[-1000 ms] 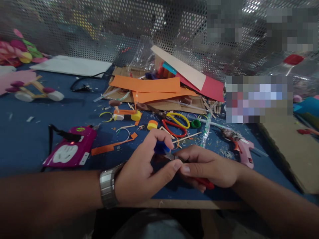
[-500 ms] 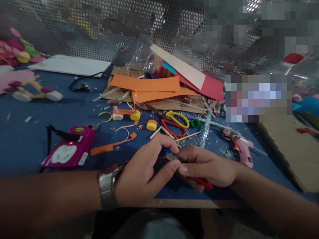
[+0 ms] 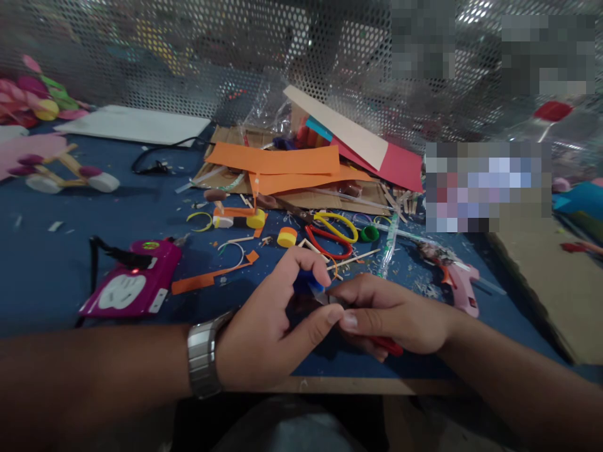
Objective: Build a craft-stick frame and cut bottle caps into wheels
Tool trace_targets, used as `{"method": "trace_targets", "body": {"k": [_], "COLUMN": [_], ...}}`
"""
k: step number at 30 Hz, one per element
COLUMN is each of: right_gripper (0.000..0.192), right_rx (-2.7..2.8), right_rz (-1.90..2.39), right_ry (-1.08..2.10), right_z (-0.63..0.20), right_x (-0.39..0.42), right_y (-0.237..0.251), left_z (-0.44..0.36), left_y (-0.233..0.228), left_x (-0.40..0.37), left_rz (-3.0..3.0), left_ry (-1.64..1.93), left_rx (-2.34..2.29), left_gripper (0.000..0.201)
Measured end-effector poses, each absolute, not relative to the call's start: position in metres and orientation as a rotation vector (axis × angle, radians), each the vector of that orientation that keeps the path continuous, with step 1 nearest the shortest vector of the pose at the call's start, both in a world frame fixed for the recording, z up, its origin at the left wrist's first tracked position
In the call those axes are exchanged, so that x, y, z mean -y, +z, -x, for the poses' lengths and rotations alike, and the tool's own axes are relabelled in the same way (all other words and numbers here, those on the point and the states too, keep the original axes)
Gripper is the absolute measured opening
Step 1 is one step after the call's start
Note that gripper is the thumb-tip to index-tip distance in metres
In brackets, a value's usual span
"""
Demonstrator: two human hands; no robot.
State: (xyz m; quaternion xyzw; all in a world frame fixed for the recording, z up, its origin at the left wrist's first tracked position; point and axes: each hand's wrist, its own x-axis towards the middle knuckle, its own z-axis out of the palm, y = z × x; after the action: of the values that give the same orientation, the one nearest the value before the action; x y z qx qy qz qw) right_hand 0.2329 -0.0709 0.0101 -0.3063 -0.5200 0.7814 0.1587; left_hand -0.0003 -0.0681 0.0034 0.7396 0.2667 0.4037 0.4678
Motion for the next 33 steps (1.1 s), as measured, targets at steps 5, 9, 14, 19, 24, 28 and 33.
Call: {"method": "trace_targets", "body": {"k": [5, 9, 14, 19, 24, 28, 33], "right_gripper": [0.05, 0.051, 0.052, 0.051, 0.052, 0.051, 0.05], "right_rx": [1.513, 1.532, 1.5, 1.479, 1.481, 1.474, 1.46], "right_rz": [0.874, 0.893, 0.9, 0.86, 0.871, 0.859, 0.827], "right_ry": [2.212, 2.194, 2.221, 2.262, 2.266, 2.293, 2.333], "right_z": [-0.234, -0.234, -0.234, -0.233, -0.232, -0.232, -0.231], "right_x": [0.07, 0.069, 0.07, 0.071, 0.071, 0.071, 0.071], "right_y": [0.011, 0.014, 0.013, 0.009, 0.01, 0.011, 0.01], "left_z": [-0.001, -0.003, -0.002, 0.001, 0.003, 0.003, 0.003], "left_y": [0.006, 0.006, 0.006, 0.006, -0.002, -0.005, -0.003], "left_x": [0.068, 0.069, 0.069, 0.068, 0.069, 0.068, 0.066], "left_rz": [-1.694, -1.593, -1.708, -1.89, -1.999, -2.038, -2.038], "left_ry": [0.969, 0.939, 0.934, 0.945, 0.925, 0.917, 0.879], "left_rx": [-0.675, -0.701, -0.735, -0.746, -0.739, -0.701, -0.642], "left_gripper": [0.024, 0.026, 0.024, 0.018, 0.02, 0.02, 0.021]}}
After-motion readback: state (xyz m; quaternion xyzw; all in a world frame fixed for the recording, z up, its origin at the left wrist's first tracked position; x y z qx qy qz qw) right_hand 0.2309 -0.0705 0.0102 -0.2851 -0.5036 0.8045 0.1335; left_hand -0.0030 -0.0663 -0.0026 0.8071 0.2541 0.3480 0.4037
